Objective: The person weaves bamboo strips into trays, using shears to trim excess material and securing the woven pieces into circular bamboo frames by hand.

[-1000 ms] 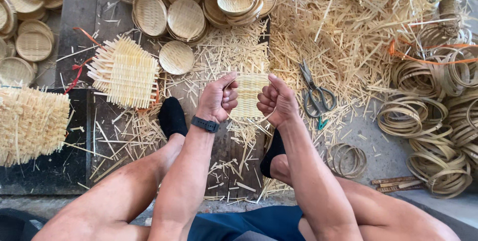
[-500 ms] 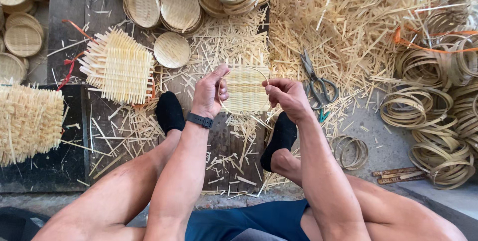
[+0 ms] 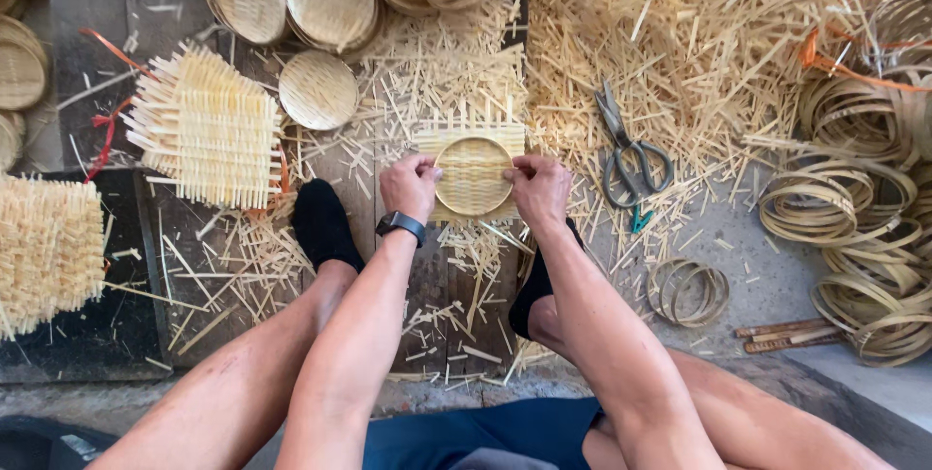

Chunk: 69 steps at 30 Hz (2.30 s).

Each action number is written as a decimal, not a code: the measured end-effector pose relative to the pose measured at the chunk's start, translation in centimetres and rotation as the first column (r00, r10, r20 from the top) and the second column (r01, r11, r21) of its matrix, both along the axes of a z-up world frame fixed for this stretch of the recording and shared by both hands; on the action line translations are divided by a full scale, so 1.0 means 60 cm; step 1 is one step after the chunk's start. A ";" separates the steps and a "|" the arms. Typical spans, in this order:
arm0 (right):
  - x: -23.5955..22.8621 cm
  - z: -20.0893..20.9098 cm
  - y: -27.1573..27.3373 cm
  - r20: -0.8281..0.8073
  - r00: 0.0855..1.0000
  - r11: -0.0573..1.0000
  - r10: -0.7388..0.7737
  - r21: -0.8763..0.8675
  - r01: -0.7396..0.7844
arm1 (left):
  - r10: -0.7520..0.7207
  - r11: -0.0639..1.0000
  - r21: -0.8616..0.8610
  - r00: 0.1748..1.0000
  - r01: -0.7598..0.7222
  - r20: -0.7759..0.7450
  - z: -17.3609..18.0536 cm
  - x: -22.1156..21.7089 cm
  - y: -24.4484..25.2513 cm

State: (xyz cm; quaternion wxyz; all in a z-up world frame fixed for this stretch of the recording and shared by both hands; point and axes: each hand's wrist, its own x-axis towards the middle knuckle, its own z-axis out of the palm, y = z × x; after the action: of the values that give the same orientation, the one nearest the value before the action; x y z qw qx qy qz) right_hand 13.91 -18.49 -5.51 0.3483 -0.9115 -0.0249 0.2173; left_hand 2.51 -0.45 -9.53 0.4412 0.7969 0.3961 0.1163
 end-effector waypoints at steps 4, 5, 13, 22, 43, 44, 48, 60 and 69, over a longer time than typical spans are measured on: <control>0.007 -0.009 -0.006 -0.076 0.995 0.998 -0.064 -0.003 0.064 | 0.009 0.998 -0.057 0.996 -0.015 -0.093 0.005 0.001 0.010; 0.008 -0.009 -0.006 -0.087 0.994 0.997 -0.072 -0.005 0.072 | 0.002 0.998 -0.065 0.995 -0.009 -0.101 0.003 0.003 0.014; 0.010 0.007 -0.005 -0.066 0.996 0.997 -0.056 0.042 0.059 | 0.046 0.990 -0.123 0.980 -0.070 -0.191 -0.013 0.016 0.026; 0.021 0.018 0.003 -0.160 0.983 0.995 -0.094 0.021 0.099 | 0.035 0.968 -0.237 0.981 -0.080 -0.189 -0.031 0.016 0.039; -0.026 0.023 -0.010 0.003 0.997 0.997 -0.072 0.020 0.072 | -0.362 0.898 0.151 0.889 0.413 -0.281 0.023 0.093 0.053; -0.065 0.028 -0.001 -0.169 0.966 0.979 -0.196 0.028 0.203 | -0.471 0.840 0.246 0.875 0.484 -0.115 0.026 0.104 0.044; -0.164 -0.032 0.040 -0.697 0.633 0.738 -0.337 0.222 0.638 | -0.609 0.769 0.406 0.758 0.494 0.233 0.005 0.116 0.012; -0.137 -0.009 0.022 -0.293 0.950 0.994 -0.104 0.009 0.112 | -0.389 0.904 -0.176 0.920 0.391 0.044 -0.067 0.151 0.018; 0.025 -0.036 0.016 -0.204 0.957 0.963 -0.204 0.136 0.234 | -0.316 0.821 -0.450 0.936 0.352 0.155 -0.112 0.147 0.033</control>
State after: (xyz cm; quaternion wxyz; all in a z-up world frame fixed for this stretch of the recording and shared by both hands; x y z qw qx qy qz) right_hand 15.44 -17.53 -7.69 0.4424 -0.8534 0.0922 0.2599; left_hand 11.34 1.55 -16.22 0.6492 0.7176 0.2501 -0.0331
